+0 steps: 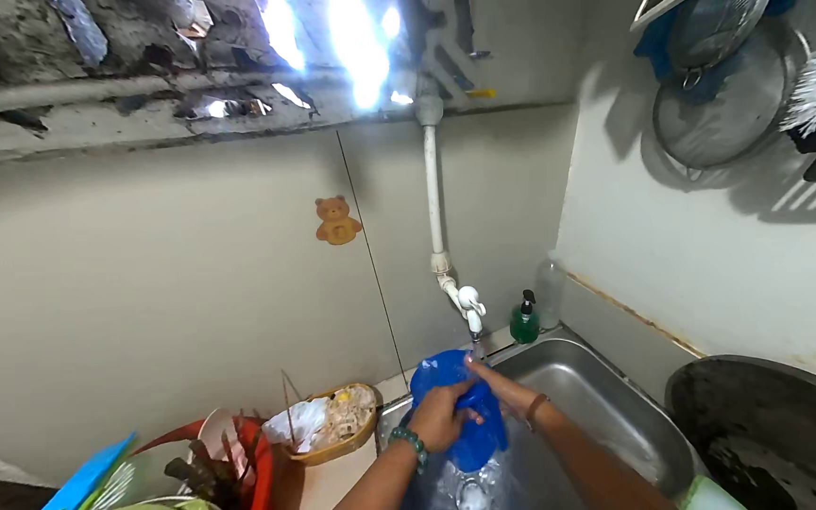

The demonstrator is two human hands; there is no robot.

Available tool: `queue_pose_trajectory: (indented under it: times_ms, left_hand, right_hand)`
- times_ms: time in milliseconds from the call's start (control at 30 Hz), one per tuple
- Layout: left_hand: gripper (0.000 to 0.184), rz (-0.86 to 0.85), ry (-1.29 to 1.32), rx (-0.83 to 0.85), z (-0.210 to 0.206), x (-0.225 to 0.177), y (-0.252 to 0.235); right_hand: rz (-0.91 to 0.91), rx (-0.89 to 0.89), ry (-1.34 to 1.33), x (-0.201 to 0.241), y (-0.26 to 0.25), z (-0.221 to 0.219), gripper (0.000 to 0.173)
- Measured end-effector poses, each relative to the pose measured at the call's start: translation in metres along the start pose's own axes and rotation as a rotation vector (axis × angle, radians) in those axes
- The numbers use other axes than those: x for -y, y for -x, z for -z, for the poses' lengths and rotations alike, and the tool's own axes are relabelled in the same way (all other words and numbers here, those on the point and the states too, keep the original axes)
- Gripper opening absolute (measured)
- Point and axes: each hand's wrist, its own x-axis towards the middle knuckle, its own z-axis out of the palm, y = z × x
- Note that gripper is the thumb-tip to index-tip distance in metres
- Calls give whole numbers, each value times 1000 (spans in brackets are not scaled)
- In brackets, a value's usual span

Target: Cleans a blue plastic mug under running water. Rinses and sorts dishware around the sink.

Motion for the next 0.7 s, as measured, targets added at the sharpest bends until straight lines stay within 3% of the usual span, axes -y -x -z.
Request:
queue_pose_trajectory:
  times_ms: [67,133,200,333,533,700]
  left_hand:
    - [66,-49,432,117,-2,-4,-8]
    - [52,37,755,40,-3,-14,-17]
    - [38,223,676,-178,-2,-32,-34]
    - [43,482,301,-377,4,-57,-71]
    - [42,449,504,-194,6,-49,-103]
    - [30,609,859,-166,5,-72,-96]
  right_hand:
    - [76,-41,56,-10,-1,4,58]
    - [101,-123,137,-10,3,2,56]
    - [85,-174,224,-5,10,0,64]
    - [94,-289,344,7,24,-3,63]
    - [84,-447,205,10,44,21,52]
    - [131,-434,288,5,49,31,50]
